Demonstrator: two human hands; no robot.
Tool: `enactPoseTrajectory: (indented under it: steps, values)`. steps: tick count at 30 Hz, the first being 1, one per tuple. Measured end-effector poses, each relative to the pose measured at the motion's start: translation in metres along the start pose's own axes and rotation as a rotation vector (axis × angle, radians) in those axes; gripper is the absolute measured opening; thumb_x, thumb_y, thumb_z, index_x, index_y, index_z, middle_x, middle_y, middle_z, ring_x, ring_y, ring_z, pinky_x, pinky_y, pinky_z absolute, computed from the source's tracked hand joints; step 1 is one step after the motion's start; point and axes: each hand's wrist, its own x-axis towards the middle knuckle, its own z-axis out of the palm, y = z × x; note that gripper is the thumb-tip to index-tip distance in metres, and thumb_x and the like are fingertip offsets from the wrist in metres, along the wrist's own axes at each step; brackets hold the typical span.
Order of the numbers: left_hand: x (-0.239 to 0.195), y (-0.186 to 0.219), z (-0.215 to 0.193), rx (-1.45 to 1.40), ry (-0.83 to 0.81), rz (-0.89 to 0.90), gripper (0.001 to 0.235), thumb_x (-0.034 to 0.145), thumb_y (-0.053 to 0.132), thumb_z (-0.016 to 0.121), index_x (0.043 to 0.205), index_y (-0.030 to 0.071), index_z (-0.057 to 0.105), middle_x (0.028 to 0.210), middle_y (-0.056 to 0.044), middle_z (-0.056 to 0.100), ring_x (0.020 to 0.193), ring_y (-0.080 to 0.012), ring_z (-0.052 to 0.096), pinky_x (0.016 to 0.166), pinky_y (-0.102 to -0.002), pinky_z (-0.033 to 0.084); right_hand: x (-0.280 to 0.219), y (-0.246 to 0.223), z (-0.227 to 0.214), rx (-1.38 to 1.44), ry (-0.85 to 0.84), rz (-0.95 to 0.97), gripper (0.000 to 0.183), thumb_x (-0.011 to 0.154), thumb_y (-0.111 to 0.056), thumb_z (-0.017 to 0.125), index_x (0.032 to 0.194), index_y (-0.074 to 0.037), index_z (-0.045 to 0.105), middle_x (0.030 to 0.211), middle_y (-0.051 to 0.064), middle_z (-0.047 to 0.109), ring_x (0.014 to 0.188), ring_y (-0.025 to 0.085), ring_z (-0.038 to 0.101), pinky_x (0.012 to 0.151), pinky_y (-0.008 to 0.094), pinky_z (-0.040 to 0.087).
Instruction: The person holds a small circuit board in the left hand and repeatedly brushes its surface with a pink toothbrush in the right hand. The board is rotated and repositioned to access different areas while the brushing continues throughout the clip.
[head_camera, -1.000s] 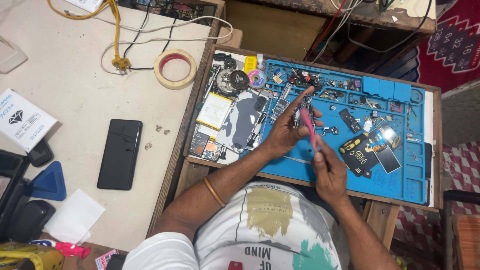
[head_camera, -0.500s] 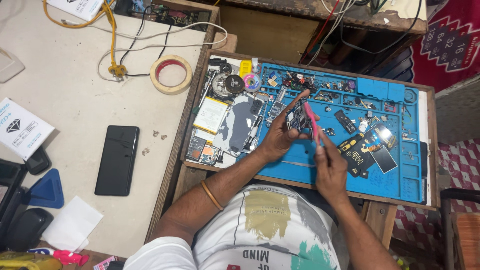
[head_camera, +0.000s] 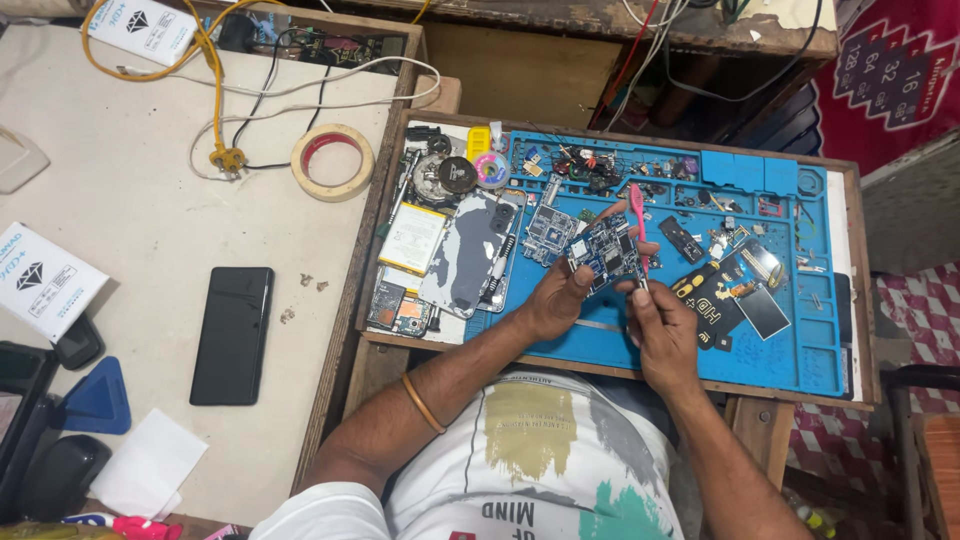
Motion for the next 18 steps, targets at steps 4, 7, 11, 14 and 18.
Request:
enactPoseTrajectory:
  steps: [4, 7, 11, 14, 18]
  values:
    - [0.005, 0.029, 0.005, 0.346, 0.111, -0.041, 0.106, 0.094, 0.076, 0.056, 0.167, 0.009, 0.017, 0.163, -0.014, 0.041, 0.151, -0.0267, 0.042, 0.127, -0.045, 0.034, 0.003, 0.005, -0.008, 0.252, -0.010, 0.045, 0.034, 0.111, -0.029, 0.050, 0.105, 0.002, 0.063, 0.081, 0.002, 0.054, 0.057, 0.006, 0.042, 0.052, 0.021, 0.035]
    - [0.014, 0.067, 0.012, 0.582, 0.314, 0.223, 0.102, 0.097, 0.072, 0.063, 0.166, 0.007, 0.025, 0.166, -0.018, 0.040, 0.162, -0.0302, 0.031, 0.137, -0.048, 0.022, 0.003, 0.007, -0.009, 0.303, -0.031, 0.034, 0.034, 0.112, -0.026, 0.048, 0.103, 0.002, 0.063, 0.080, 0.003, 0.054, 0.056, 0.006, 0.041, 0.051, 0.022, 0.035]
    - [0.005, 0.138, 0.020, 0.529, 0.336, 0.764, 0.086, 0.095, 0.069, 0.064, 0.159, 0.019, 0.037, 0.165, -0.006, 0.036, 0.156, -0.0193, 0.027, 0.133, -0.035, 0.022, 0.002, 0.007, -0.007, 0.265, -0.027, 0.009, 0.034, 0.112, -0.026, 0.045, 0.102, 0.002, 0.063, 0.079, 0.003, 0.054, 0.056, 0.006, 0.041, 0.050, 0.021, 0.036]
    - [-0.018, 0.198, 0.021, 0.505, 0.348, 0.965, 0.084, 0.095, 0.067, 0.064, 0.158, 0.019, 0.038, 0.164, -0.006, 0.038, 0.155, -0.0192, 0.029, 0.132, -0.035, 0.023, 0.002, 0.005, -0.006, 0.185, -0.030, 0.042, 0.035, 0.112, -0.025, 0.045, 0.101, 0.002, 0.064, 0.078, 0.002, 0.052, 0.057, 0.006, 0.041, 0.050, 0.021, 0.034]
    - [-0.039, 0.253, 0.014, 0.512, 0.433, 1.022, 0.081, 0.096, 0.065, 0.065, 0.157, 0.018, 0.039, 0.161, -0.007, 0.039, 0.153, -0.0190, 0.031, 0.131, -0.034, 0.025, 0.005, 0.002, -0.003, 0.155, -0.060, 0.024, 0.036, 0.111, -0.026, 0.046, 0.100, 0.003, 0.065, 0.077, 0.002, 0.052, 0.055, 0.005, 0.040, 0.048, 0.021, 0.034]
